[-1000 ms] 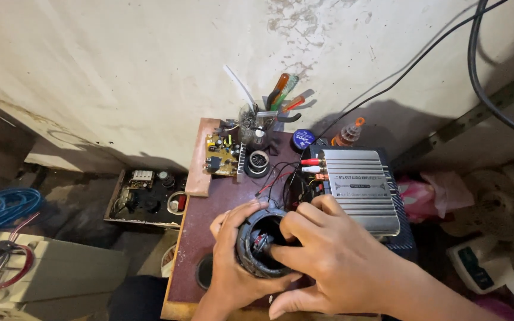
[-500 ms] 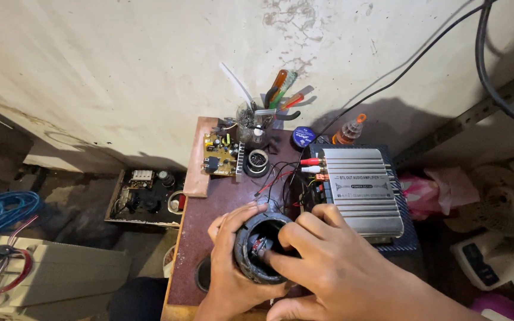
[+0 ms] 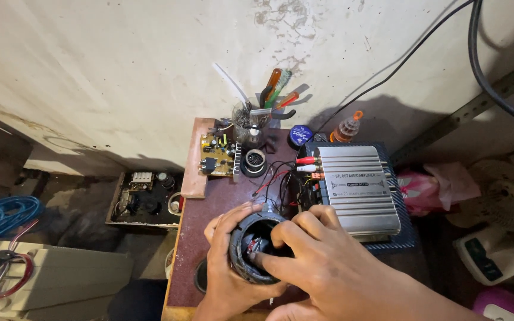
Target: The person works on a black cylindrical electronic component, likely a speaker, by manipulating its internal wires and parts with their hands. They use a screwdriver to adjust connections inside the component while it sits on a cluttered workbench next to an amplifier.
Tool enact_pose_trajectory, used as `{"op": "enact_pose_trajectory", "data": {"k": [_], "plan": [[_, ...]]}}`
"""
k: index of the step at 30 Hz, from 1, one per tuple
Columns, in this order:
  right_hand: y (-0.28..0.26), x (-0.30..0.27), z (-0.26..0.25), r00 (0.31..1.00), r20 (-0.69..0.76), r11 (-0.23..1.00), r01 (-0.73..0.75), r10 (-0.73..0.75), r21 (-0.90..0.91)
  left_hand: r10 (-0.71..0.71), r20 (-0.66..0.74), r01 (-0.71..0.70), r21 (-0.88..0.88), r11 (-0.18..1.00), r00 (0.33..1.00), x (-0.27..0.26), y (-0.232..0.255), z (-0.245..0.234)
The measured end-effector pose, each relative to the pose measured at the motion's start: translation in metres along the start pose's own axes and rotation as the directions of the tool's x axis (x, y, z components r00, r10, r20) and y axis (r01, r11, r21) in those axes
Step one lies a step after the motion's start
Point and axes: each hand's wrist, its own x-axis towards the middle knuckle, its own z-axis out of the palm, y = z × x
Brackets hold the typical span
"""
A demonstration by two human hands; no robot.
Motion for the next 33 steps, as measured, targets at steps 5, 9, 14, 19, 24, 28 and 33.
{"op": "enact_pose_trajectory", "data": {"k": [5, 9, 14, 19, 24, 28, 33], "plan": [[0.001, -0.002, -0.001, 0.999, -0.045, 1.000, 0.009, -0.009, -0.005, -0.005, -0.005, 0.005, 0.008, 1.000, 1.000, -0.001, 0.000, 0.001], [0.000, -0.002, 0.000, 0.994, -0.110, 0.998, -0.007, 0.000, -0.067, -0.015, -0.006, 0.015, 0.005, 1.000, 1.000, 0.000, 0.002, 0.000], [0.001, -0.007, 0.006, 0.994, -0.109, 0.993, -0.015, 0.003, -0.113, 0.024, -0.018, -0.024, -0.007, 1.000, 1.000, -0.001, 0.001, -0.001], [0.001, -0.007, 0.008, 0.996, -0.088, 0.993, -0.012, 0.001, -0.120, 0.035, 0.008, -0.035, -0.016, 0.999, 0.999, 0.000, 0.001, -0.004], [-0.001, -0.007, 0.007, 0.995, -0.103, 0.991, -0.015, 0.002, -0.132, 0.053, -0.011, -0.053, 0.000, 0.999, 0.999, -0.001, 0.000, -0.003], [-0.002, -0.009, 0.008, 0.994, -0.112, 0.991, -0.021, 0.006, -0.132, 0.028, 0.011, -0.028, 0.003, 1.000, 1.000, -0.002, 0.000, -0.005], [-0.004, -0.009, 0.009, 0.992, -0.122, 0.989, -0.038, 0.020, -0.143, 0.050, 0.009, -0.050, -0.002, 0.999, 0.999, -0.004, -0.003, -0.004]]}}
